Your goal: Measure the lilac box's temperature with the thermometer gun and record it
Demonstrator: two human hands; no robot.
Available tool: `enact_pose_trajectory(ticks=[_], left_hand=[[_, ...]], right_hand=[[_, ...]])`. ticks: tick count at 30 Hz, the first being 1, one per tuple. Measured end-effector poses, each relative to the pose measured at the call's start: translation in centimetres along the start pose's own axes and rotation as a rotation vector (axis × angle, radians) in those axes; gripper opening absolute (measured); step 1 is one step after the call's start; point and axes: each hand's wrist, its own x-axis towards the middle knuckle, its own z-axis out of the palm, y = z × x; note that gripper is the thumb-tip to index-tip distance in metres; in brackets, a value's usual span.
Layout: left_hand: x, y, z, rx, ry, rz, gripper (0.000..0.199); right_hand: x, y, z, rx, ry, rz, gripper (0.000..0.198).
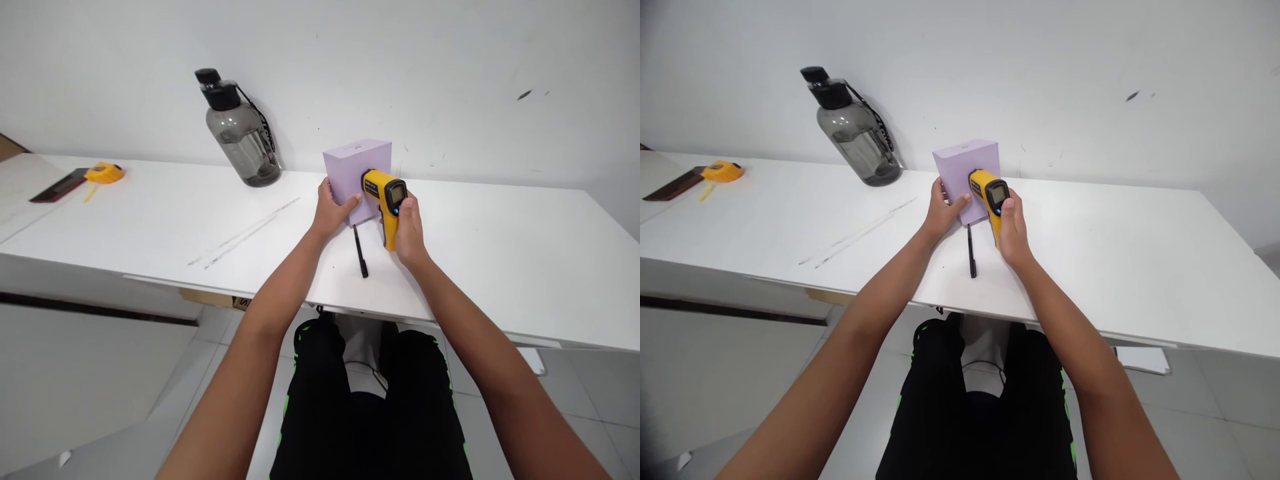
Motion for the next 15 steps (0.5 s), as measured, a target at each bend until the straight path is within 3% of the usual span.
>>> enact_pose_trajectory(ticks=[15], left_hand=[[0.01,-0.14,-0.06,0.020,-0.017,0.012,0.088]], right_hand=[[0.08,-0.05,-0.28,-0.005,0.051,0.000,0.077]])
